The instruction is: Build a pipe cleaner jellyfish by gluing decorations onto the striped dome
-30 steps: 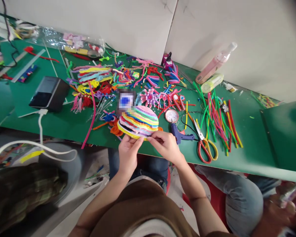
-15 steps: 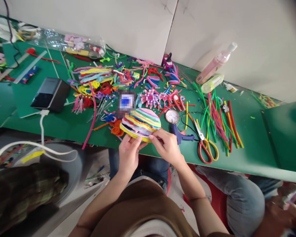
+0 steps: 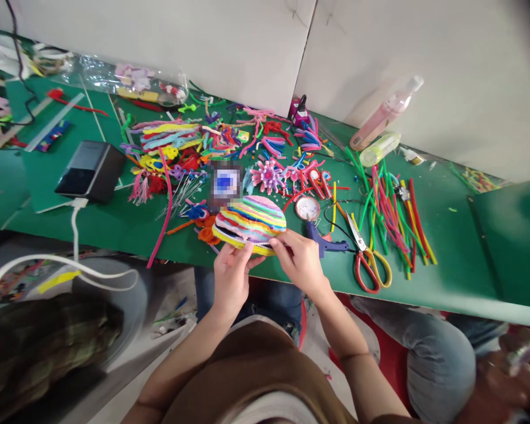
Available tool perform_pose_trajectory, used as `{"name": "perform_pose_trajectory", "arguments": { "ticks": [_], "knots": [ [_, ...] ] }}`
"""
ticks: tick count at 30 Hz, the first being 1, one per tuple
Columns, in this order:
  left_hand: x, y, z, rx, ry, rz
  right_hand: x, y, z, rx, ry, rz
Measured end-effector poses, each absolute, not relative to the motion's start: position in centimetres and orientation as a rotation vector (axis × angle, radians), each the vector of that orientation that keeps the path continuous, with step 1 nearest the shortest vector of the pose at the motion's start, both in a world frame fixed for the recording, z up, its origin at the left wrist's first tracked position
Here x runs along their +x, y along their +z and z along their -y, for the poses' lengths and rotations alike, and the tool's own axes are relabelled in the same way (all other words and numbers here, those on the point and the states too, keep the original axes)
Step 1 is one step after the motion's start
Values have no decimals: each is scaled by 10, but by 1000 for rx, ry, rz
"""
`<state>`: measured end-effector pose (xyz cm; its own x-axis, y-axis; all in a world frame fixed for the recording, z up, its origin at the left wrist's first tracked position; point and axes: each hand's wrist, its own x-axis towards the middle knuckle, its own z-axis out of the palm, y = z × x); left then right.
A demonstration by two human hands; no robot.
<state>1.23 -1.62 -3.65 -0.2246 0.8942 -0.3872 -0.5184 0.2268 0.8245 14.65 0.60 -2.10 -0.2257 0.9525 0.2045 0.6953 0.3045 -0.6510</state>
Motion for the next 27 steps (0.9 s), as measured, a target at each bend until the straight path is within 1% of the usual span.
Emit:
{"name": "perform_pose_trajectory", "arguments": {
  "ticks": [4,8,10,12,16,19,23,25,27],
  "knots": [
    [11,-39,16,447,1392,-1178,157,-23,-6,-1381,580,2042],
    [7,-43,15,446,1399,-1182,196,-22,-2,-1159,839,2146],
    [4,-44,14,448,1398,-1181,222,-22,0,-1170,905,2181],
    [2,-43,14,450,1404,-1180,245,-24,1,-1338,759,2257],
    [-1,-39,13,453,1401,-1202,276,-38,-4,-1770,240,2596],
    [-2,-35,14,440,1389,-1204,283,-51,-12,-1806,145,2840],
    [-1,-33,14,417,1381,-1198,283,-58,-22,-1762,264,2907],
    [0,-34,14,404,1386,-1194,286,-55,-26,-1740,412,2818],
    [0,-35,14,391,1394,-1178,291,-50,-30,-1614,572,2685]
  ]
}}
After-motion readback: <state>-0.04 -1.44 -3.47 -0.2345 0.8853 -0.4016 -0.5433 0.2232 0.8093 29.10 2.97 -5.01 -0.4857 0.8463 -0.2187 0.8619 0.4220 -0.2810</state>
